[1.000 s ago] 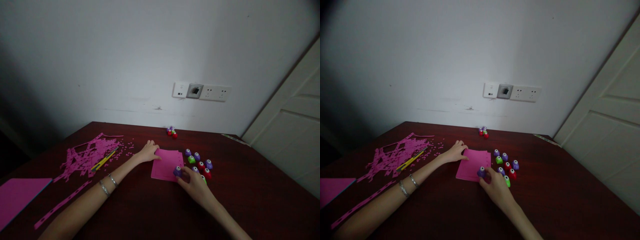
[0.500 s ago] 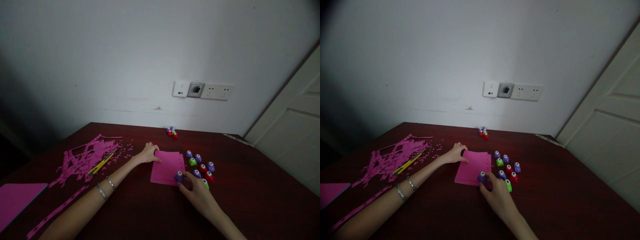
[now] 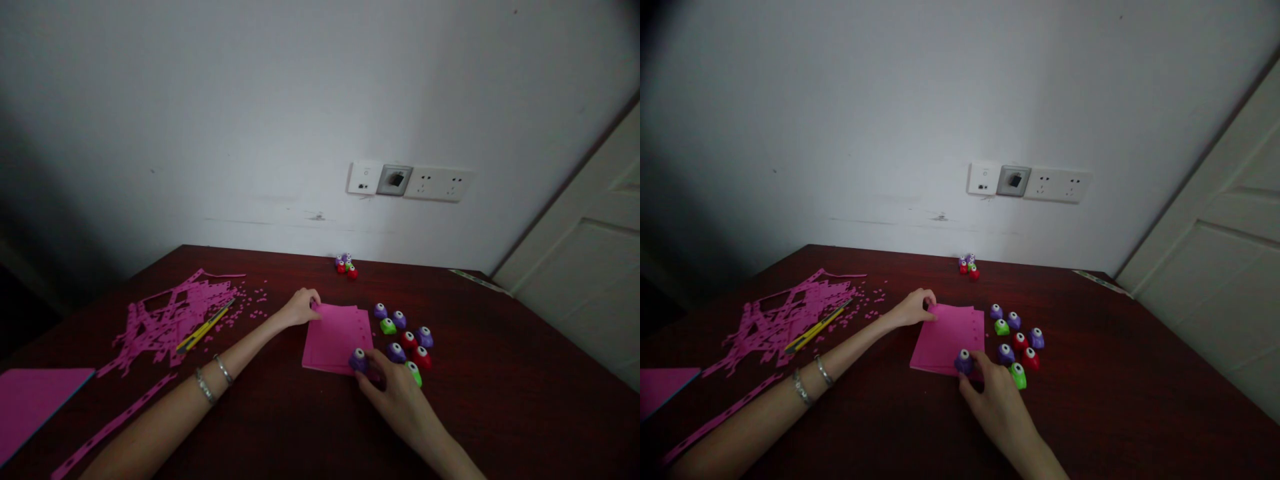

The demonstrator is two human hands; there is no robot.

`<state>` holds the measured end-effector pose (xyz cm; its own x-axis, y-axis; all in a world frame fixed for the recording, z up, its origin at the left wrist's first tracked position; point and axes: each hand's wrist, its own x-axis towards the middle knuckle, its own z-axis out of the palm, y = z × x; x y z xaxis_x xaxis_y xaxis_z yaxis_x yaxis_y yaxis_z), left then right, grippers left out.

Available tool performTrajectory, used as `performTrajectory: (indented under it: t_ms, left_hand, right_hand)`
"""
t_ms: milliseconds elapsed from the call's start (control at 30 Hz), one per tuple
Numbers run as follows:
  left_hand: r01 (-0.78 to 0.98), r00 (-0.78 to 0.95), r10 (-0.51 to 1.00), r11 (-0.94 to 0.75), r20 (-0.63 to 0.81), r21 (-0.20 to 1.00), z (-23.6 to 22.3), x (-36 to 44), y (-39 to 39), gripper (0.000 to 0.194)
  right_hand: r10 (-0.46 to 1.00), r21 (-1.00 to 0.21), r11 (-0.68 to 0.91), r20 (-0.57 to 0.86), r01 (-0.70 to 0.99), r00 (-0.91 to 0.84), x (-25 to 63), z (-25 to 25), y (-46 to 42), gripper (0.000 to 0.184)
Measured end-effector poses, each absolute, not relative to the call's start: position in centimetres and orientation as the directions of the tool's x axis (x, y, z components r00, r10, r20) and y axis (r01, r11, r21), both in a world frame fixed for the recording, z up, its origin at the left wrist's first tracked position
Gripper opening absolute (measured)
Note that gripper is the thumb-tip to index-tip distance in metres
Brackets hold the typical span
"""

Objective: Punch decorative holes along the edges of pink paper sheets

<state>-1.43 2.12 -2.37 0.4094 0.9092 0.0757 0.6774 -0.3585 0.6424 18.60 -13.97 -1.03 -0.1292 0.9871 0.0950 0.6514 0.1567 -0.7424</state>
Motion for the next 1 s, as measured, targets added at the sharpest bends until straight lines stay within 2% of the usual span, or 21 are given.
performTrajectory:
  t_ms: [133,233,400,633,867,1000]
  left_hand:
    - [0.527,0.433,0.901,-0.235,-0.02,0.817,-2.4,-1.1,2.3,0.012]
    - [0.457,0.466,0.883,-0.18,-0.062,0.871,-1.8,-1.4,2.4,0.012]
    - [0.42,0.46,0.884,-0.13,-0.087,0.898,-0.1,-2.6,2.5,0.018]
    - [0.302,0.469,0.88,-0.088,-0.068,0.949,-0.3,-3.3,3.0,0.021]
    - [0.298,0.424,0.902,-0.05,-0.085,0.953,-0.8,-3.1,3.2,0.021]
    - [0.296,0.417,0.904,-0.032,-0.099,0.955,-0.5,-2.9,2.8,0.019]
  right_hand:
    - [0.985,-0.751,0.172,0.112,0.638,-0.133,18.5,-1.1,-14.1,0.029]
    - [0.978,-0.726,0.206,0.164,0.656,-0.125,18.6,-0.8,-14.1,0.025]
    - [0.949,-0.698,0.283,0.303,0.658,-0.087,19.7,-0.1,-13.8,0.019]
    - [0.965,-0.714,0.232,0.252,0.66,-0.067,20.8,-1.1,-13.0,0.023]
    - [0.983,-0.782,0.15,0.185,0.605,-0.004,20.2,-1.5,-13.2,0.024]
    - [0.976,-0.757,0.14,0.214,0.638,0.04,20.4,-1.8,-12.9,0.021]
